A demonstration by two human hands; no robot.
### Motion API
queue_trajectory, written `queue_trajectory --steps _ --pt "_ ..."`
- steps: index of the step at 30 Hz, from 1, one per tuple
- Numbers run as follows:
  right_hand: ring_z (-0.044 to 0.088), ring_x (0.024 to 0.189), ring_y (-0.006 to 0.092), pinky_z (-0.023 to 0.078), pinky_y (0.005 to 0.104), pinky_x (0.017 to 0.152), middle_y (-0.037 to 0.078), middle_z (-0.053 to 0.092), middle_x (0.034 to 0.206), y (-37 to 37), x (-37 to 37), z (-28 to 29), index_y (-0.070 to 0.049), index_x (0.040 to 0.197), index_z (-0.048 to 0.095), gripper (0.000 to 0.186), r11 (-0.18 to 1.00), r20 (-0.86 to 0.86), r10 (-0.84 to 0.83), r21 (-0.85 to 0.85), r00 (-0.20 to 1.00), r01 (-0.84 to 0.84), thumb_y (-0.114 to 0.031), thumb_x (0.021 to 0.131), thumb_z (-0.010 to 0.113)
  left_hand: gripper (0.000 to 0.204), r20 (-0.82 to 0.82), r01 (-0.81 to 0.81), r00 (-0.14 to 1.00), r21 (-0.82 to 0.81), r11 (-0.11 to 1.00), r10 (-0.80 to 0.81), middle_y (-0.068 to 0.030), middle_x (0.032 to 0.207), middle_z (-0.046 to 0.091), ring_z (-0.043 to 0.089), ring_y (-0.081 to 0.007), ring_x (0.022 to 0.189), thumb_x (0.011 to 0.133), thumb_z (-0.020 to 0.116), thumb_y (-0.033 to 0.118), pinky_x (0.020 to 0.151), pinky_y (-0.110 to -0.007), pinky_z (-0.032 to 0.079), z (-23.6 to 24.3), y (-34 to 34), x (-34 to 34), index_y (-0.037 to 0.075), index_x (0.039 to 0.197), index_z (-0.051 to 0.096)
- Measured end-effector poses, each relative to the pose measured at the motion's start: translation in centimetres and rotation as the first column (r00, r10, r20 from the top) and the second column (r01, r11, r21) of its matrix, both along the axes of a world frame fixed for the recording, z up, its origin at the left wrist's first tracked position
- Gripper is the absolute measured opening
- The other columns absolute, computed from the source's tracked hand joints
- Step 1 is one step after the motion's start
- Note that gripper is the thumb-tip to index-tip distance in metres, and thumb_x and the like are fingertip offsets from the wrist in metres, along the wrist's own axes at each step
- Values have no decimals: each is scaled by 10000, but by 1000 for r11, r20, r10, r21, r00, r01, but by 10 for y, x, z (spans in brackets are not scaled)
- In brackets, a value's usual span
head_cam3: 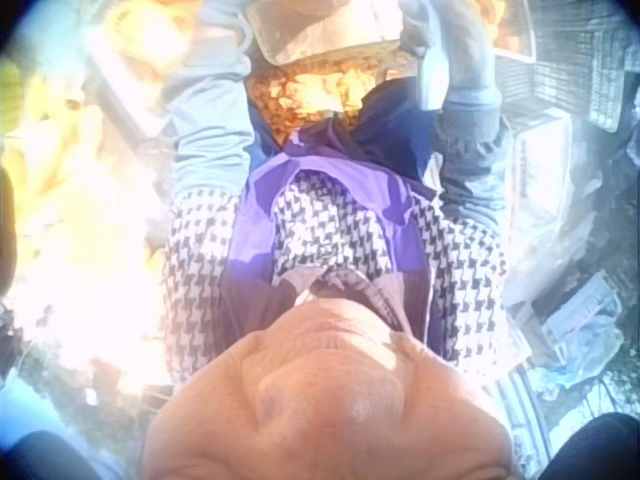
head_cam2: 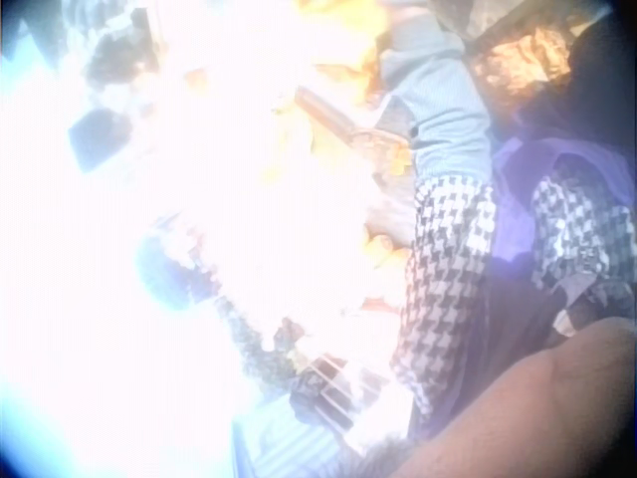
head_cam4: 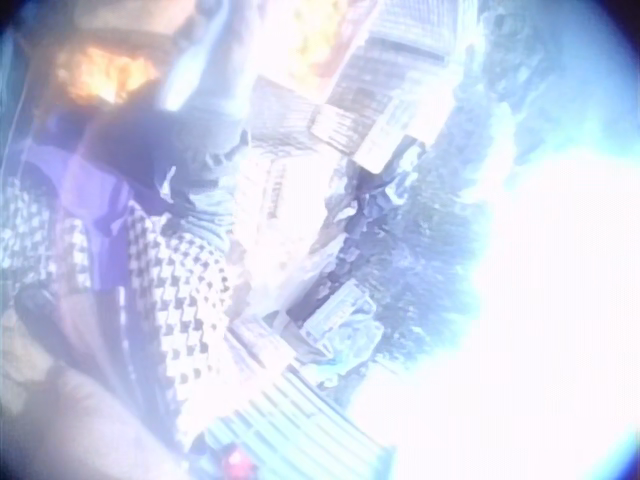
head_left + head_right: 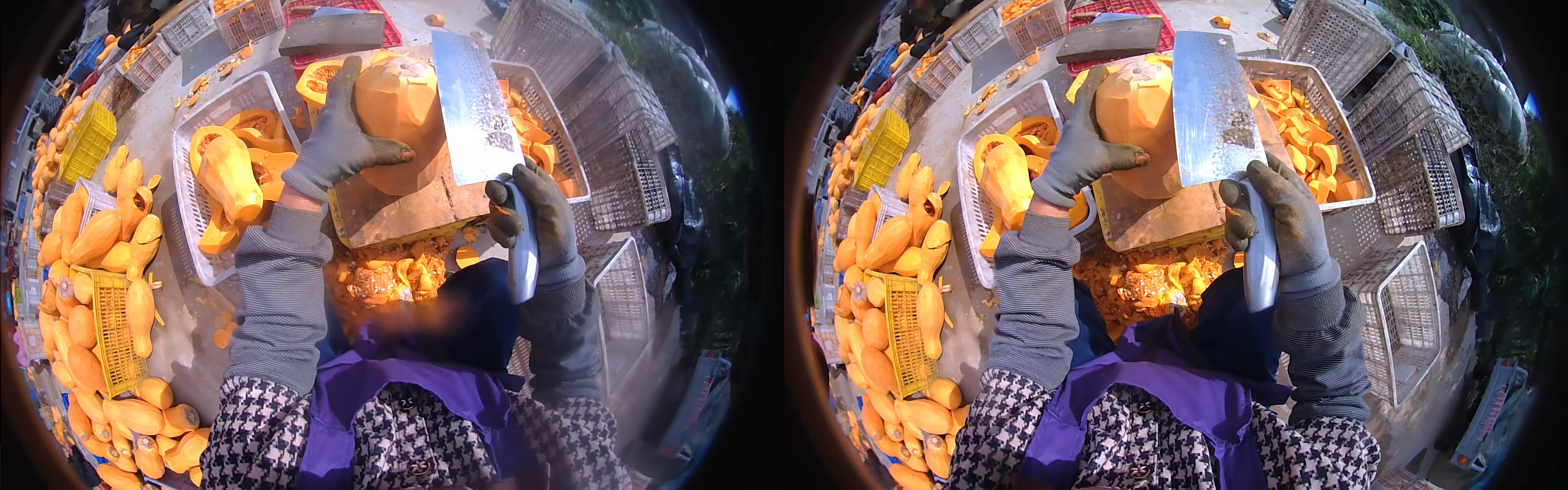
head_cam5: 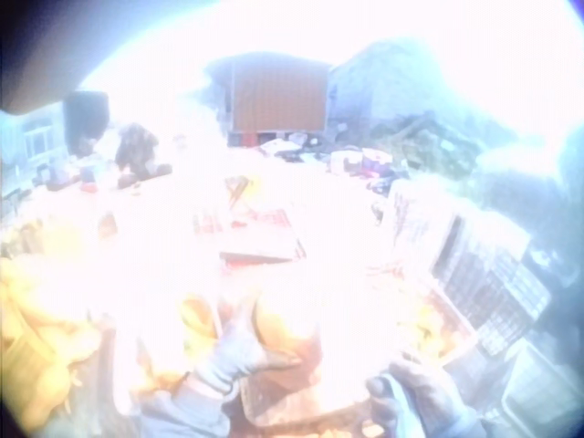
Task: The person sits on the ground and uses a large knife to peel and cut papayas on a wooden board. They remove the skin, split the fruit, scoop out seeds, and place the cut pieces into a white basket.
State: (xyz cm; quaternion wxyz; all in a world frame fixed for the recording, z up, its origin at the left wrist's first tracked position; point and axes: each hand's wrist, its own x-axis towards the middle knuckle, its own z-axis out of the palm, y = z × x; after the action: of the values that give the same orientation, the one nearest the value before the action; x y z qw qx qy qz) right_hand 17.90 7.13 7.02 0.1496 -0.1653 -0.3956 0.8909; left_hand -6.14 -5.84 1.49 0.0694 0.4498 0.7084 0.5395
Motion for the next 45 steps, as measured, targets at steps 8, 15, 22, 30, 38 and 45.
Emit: queue_trajectory --steps 8,15,22,30,38,45 --pt "478 522 111 468 273 469 93 569 838 0 -23 9 -48 1110 454 188 999 16 40 25 999 -41 -189 989 431 1179 -19 -2 1000 -26 1000 1 -186 1332 414 436 -320 1254 469 935 319 1043 -372 396 3 1 2 5 1396 278" --pt "468 573 98 451 259 503 76 539 835 -16 -67 14 -41 1017 437 160 990 43 -39 134 998 33 -194 1004 392 1213 -119 -90 989 7 996 91 -150 1360 430 446 -253 1250 478 949 237 1037 -368 411 -9 3 3 47 1433 226" --pt "471 490 118 426 255 442 79 557 774 -14 -31 26 -49 1101 466 177 989 166 90 100 982 -107 -172 981 426 1127 63 -126 991 138 982 118 -175 1292 455 475 -293 1202 429 942 343 1011 -367 428 -14 14 11 13 1331 352" --pt "528 546 140 491 340 493 78 560 774 -39 -68 17 -26 1073 465 173 919 212 -94 395 973 3 -167 976 440 1013 85 -96 993 130 987 86 -153 1196 499 532 -233 1081 470 905 266 941 -334 468 2 11 21 -14 1269 348" --pt "497 531 142 442 309 475 90 566 800 -19 -52 15 -52 1078 470 148 975 127 -91 213 988 62 -160 978 446 1376 207 28 973 328 944 -101 -180 1409 329 362 -275 1308 444 948 228 1091 -346 349 -49 34 24 -19 1452 44" --pt "427 514 94 399 261 451 87 544 841 -11 -39 12 -50 1018 441 118 990 46 -35 140 998 28 -161 1002 402 1330 250 3 963 369 929 -102 -168 1412 346 361 -247 1318 433 957 215 1099 -335 348 -60 44 25 -28 1443 128"
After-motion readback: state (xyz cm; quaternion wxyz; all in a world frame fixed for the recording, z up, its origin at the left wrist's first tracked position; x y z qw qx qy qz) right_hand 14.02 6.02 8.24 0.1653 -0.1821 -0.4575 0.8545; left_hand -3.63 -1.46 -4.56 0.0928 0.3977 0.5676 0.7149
